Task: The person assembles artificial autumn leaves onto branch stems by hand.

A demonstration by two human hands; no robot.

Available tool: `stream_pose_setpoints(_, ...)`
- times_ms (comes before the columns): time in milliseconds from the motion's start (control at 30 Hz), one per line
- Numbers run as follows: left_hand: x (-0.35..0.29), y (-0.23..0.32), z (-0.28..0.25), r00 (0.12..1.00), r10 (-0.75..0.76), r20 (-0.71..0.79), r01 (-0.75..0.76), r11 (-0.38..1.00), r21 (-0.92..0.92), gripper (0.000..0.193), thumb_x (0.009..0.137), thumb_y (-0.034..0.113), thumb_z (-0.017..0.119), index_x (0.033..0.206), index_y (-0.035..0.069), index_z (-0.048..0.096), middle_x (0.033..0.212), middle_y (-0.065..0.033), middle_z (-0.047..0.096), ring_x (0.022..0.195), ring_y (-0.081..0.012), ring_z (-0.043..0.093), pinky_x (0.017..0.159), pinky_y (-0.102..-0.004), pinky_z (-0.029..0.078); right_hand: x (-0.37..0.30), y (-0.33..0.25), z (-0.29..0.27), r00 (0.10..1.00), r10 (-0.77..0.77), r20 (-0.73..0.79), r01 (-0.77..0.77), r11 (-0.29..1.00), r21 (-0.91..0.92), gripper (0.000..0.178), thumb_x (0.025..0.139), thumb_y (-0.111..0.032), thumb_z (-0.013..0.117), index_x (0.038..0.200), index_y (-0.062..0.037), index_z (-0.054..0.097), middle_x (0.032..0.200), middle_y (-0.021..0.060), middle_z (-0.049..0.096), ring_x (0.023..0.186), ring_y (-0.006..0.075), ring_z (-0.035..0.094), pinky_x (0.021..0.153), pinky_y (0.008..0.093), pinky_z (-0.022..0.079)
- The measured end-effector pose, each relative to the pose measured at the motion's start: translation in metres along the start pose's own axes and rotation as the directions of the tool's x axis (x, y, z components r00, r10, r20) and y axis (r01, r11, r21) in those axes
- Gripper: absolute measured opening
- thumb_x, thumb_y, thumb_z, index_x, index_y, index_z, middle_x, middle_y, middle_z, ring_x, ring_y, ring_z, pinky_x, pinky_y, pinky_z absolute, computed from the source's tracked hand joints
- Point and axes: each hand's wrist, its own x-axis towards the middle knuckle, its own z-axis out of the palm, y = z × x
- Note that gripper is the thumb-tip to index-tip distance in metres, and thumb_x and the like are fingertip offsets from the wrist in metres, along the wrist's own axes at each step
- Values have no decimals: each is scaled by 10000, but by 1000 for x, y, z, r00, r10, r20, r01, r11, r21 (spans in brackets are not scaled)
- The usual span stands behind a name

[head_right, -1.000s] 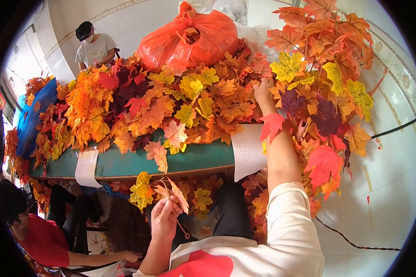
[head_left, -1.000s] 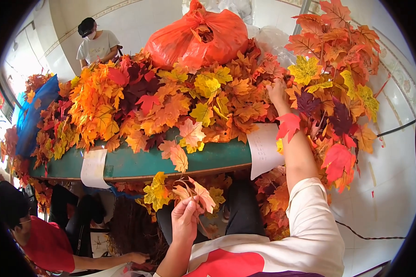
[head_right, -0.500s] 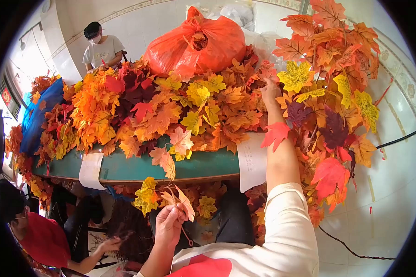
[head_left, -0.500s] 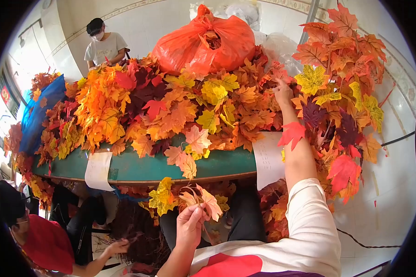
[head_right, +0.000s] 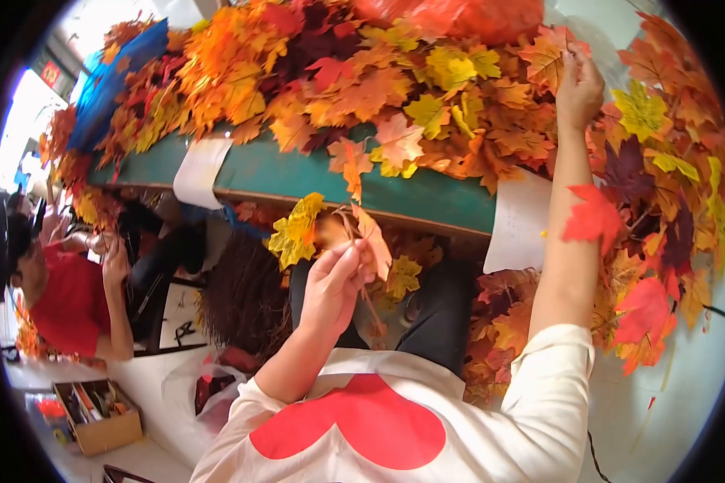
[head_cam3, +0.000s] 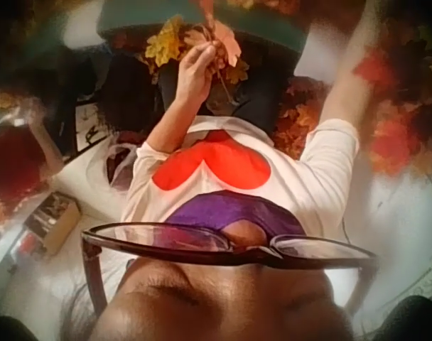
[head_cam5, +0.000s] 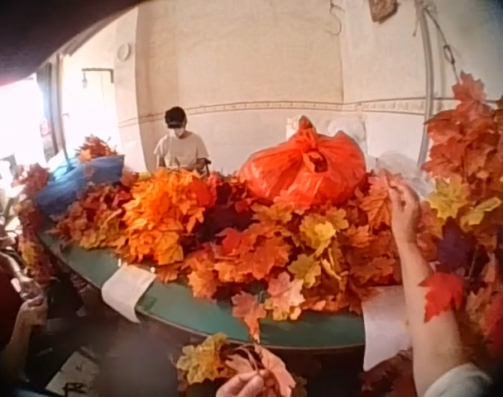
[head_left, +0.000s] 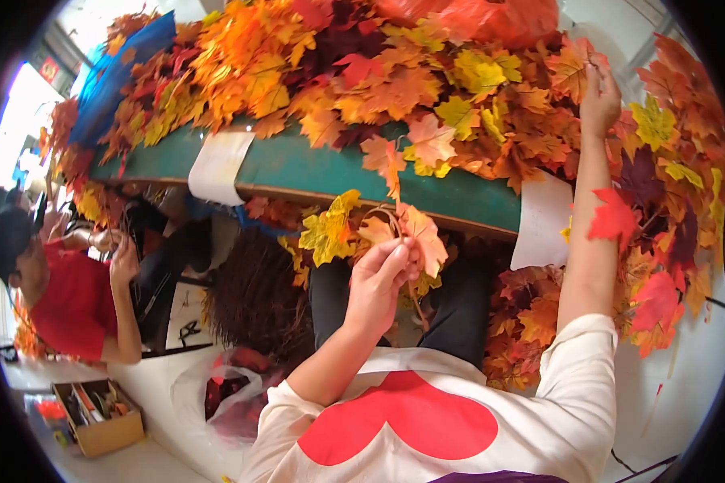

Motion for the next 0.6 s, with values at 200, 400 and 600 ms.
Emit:
stream_pose_setpoints(200,1,-4,-9,990,127,-61,-126,992,18,143,871,117,580,977,29,617,850,-4,619,689,-49,514,629,-198,421,-80,-168,-52,980,69,185,-157,838,522,189,911,-144,493,975,-3,602,930,41,626,833,87,555,736,224,432)
stream_pose_setpoints(400,-13,-3,-19,969,227,-100,-219,972,87,135,870,104,582,970,21,618,842,0,614,683,-38,497,632,-187,405,-189,-253,-120,577,-378,724,-188,801,568,404,722,77,564,1097,-69,602,824,89,516,734,225,557,649,312,480)
stream_pose_setpoints(600,-28,-6,-12,974,225,-29,-223,973,58,144,877,98,572,982,7,608,913,-30,636,815,-72,561,745,-204,441,-219,-238,-112,634,-191,749,-295,836,463,373,721,53,636,1078,-47,598,876,98,610,740,200,623,631,276,512)
